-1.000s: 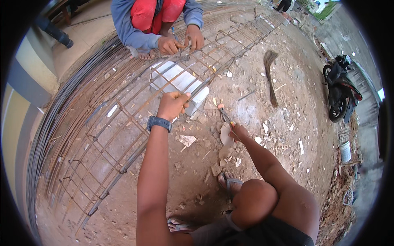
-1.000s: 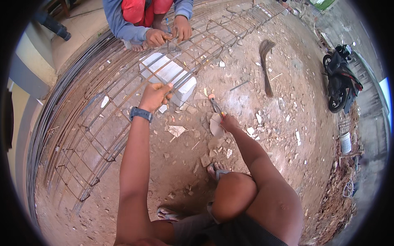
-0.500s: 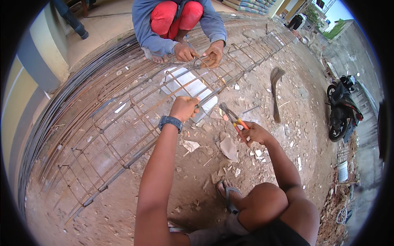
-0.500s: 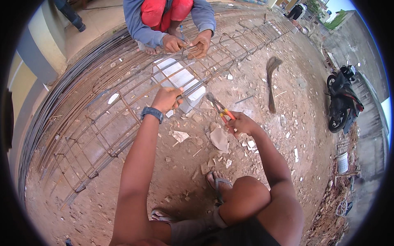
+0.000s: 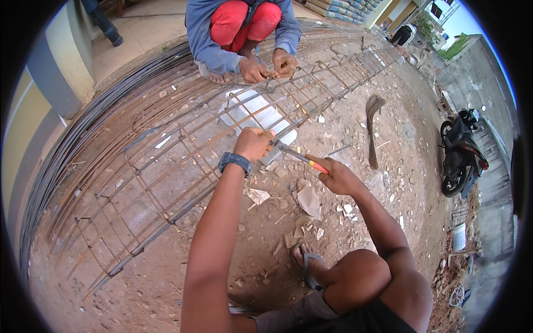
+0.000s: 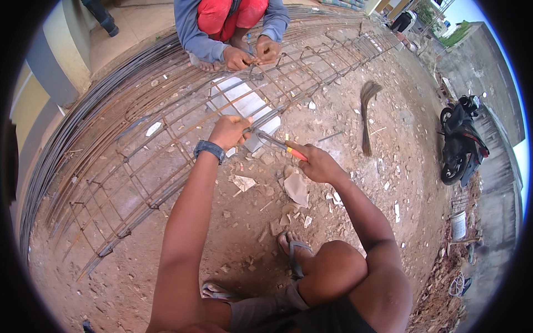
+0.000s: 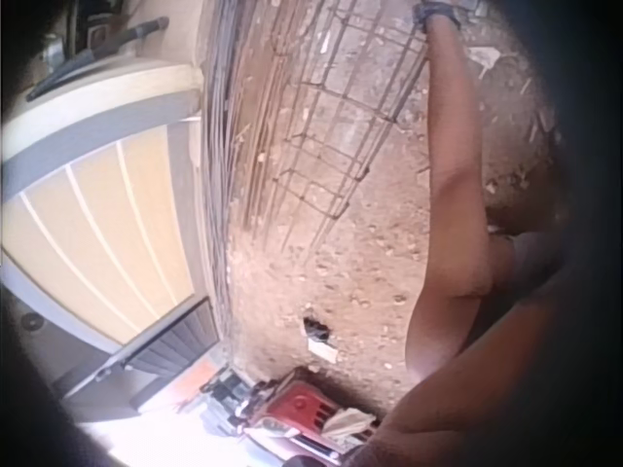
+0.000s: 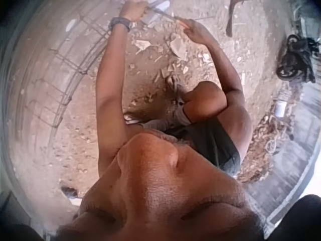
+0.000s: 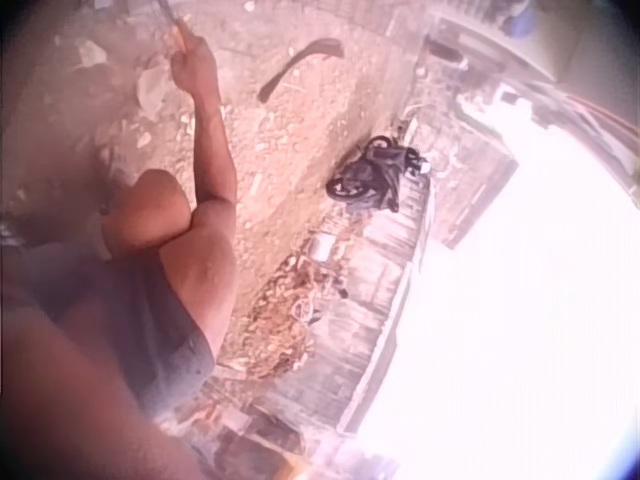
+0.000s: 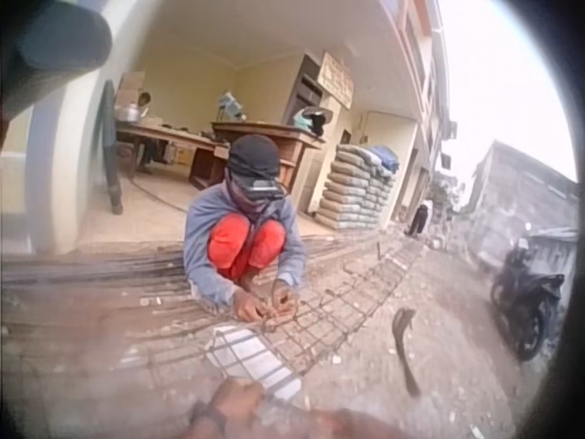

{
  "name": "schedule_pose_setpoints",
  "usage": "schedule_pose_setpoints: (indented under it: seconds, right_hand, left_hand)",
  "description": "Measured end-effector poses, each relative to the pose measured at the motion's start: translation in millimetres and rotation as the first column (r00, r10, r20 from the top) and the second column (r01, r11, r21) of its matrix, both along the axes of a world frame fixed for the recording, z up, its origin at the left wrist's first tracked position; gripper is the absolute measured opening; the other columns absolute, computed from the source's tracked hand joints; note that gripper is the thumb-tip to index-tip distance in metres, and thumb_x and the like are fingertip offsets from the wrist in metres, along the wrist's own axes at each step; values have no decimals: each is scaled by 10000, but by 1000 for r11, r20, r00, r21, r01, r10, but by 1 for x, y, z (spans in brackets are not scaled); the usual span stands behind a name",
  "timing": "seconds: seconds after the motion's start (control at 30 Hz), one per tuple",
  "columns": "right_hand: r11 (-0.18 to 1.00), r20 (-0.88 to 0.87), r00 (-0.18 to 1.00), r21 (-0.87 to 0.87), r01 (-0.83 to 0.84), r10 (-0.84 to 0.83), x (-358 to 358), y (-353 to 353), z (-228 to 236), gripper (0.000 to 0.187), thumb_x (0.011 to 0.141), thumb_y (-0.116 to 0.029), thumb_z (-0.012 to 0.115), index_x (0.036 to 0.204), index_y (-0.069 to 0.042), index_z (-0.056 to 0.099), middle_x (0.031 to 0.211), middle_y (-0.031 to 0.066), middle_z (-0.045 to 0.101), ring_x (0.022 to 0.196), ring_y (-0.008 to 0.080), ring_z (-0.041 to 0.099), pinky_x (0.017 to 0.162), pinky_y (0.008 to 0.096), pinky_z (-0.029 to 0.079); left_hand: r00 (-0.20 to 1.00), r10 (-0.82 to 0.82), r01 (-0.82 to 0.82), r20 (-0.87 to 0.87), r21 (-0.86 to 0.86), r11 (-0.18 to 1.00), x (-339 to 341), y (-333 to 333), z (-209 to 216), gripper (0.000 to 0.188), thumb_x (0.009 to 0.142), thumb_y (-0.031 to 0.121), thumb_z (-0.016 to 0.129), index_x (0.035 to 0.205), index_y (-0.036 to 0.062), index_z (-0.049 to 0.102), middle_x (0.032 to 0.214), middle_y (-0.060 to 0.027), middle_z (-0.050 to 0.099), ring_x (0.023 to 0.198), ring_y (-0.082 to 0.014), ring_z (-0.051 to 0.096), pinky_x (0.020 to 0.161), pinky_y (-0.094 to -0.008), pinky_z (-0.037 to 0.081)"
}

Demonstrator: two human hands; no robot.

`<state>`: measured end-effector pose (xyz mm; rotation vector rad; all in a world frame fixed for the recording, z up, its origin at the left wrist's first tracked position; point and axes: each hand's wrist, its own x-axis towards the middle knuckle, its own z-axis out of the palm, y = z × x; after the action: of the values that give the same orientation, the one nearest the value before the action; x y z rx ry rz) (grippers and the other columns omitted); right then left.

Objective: The person squats on the ground and uses pliers to twist wire ties around the intersections of a rebar mesh. Another person works alongside on a similar section of the mesh.

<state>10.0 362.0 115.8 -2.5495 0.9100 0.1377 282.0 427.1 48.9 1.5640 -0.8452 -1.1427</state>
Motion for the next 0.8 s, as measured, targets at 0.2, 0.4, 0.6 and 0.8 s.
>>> schedule_pose_setpoints:
  seconds: [0.2,0.4,0.6,0.8]
  right_hand:
    - [1000,-33,999,-27,-1,0,5,-3,0,466,925,-183,535,1390,-161,510,926,234,654,880,417,657,867,462,503]
    - [992,-378,925,95,85,-43,59,2,95,528,984,-507,466,1220,-47,571,841,200,665,775,327,695,829,491,509]
    - [963,-670,738,-134,-232,85,78,16,111,1003,728,-765,673,1253,69,480,943,226,685,935,385,682,873,469,525]
    - [872,-715,698,-318,-373,38,85,7,116,525,812,-246,683,1207,29,473,920,208,688,885,392,687,793,462,553]
  left_hand:
    - [1000,1,-1,-9,-27,1000,0,0,-1,418,934,337,661,995,-76,692,729,-98,680,487,-83,537,470,-240,438]
    - [999,9,-8,-50,22,1000,5,0,-4,410,933,344,657,982,-61,694,727,-98,676,483,-91,542,430,-250,409]
    - [992,-16,24,-121,66,998,6,-2,3,379,931,342,646,984,-29,701,735,-93,682,483,-93,545,408,-262,399]
    - [999,-15,17,-50,42,999,5,-6,-1,369,929,348,633,963,-9,719,712,-87,700,512,-121,583,430,-278,424]
